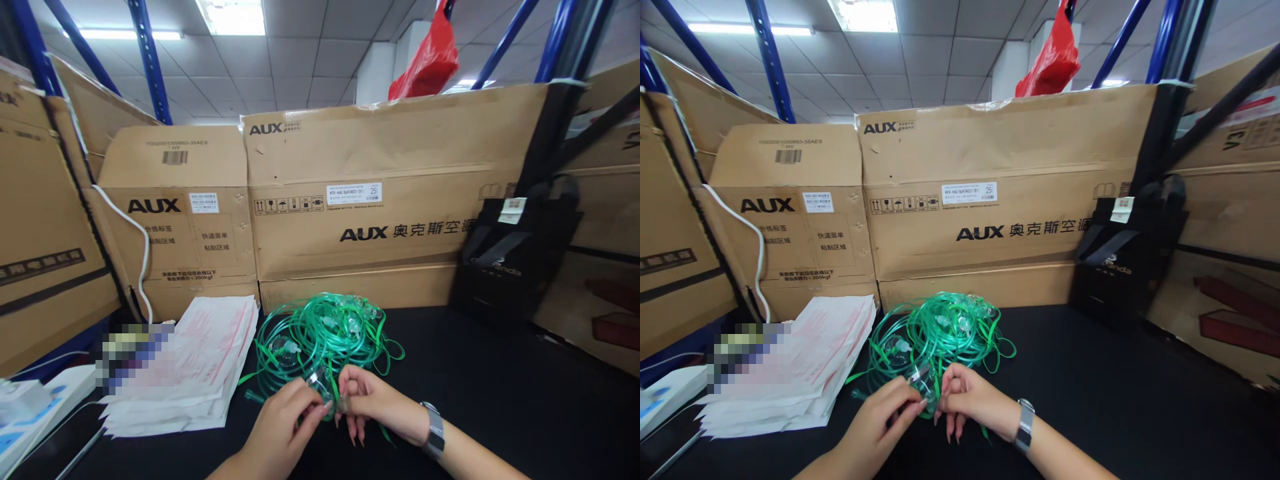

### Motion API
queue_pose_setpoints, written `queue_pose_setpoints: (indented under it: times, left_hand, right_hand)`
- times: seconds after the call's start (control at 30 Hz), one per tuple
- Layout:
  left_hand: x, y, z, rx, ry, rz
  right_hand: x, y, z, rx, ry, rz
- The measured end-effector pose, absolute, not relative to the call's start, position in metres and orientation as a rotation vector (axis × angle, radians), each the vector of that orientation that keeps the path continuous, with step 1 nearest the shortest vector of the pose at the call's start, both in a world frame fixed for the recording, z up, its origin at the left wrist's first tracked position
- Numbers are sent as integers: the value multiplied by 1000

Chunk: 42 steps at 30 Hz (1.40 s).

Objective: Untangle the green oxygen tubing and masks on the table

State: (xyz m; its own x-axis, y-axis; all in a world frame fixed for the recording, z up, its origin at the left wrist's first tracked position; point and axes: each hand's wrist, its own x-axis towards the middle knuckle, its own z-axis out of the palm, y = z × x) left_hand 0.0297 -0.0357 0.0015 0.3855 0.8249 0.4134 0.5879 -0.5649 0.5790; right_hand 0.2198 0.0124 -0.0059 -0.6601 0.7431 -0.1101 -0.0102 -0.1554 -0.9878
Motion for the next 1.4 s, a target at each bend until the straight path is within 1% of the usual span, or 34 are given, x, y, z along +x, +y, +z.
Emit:
queue_pose_setpoints:
  times: [0.13, 0.3, 0.33, 0.4, 0.53, 0.6, 0.67, 0.7, 0.83, 0.9, 1.0, 1.17, 1.23, 1.3, 1.4]
  left_hand:
    - [29, -37, 1, 2405, 1221, 967]
    - [24, -29, -3, 2257, 1535, 1400]
    - [24, -27, -4, 2198, 1558, 1428]
    - [23, -22, -5, 2066, 1551, 1345]
    - [29, -21, -9, 1859, 1457, 1050]
    - [33, -23, -9, 1810, 1414, 1003]
    - [37, -25, -8, 1758, 1390, 1015]
    - [38, -26, -8, 1734, 1380, 1031]
    - [42, -27, -8, 1667, 1339, 1076]
    - [43, -27, -10, 1639, 1307, 1092]
    - [45, -26, -13, 1574, 1229, 1106]
    - [45, -26, -17, 1430, 1084, 1034]
    - [45, -26, -18, 1407, 1060, 1029]
    - [45, -26, -18, 1410, 1061, 1036]
    - [46, -25, -18, 1401, 1052, 1049]
  right_hand:
    - [221, 13, -7, -839, -1583, 1854]
    - [226, 15, -1, -889, -1565, 1810]
    - [227, 15, 0, -896, -1570, 1806]
    - [228, 16, 0, -900, -1580, 1797]
    - [226, 17, -4, -914, -1653, 1707]
    - [225, 14, -5, -957, -1760, 1622]
    - [224, 9, -1, -998, -1958, 1439]
    - [223, 5, 1, -1010, -2085, 1291]
    - [219, -8, 10, -972, -2537, 543]
    - [216, -12, 10, -942, -2639, 287]
    - [214, -11, 8, -914, -2687, 154]
    - [219, -6, 10, -930, -2673, 206]
    - [220, -5, 10, -922, -2692, 175]
    - [220, -6, 9, -899, -2727, 63]
    - [218, -8, 8, -833, -2782, -195]
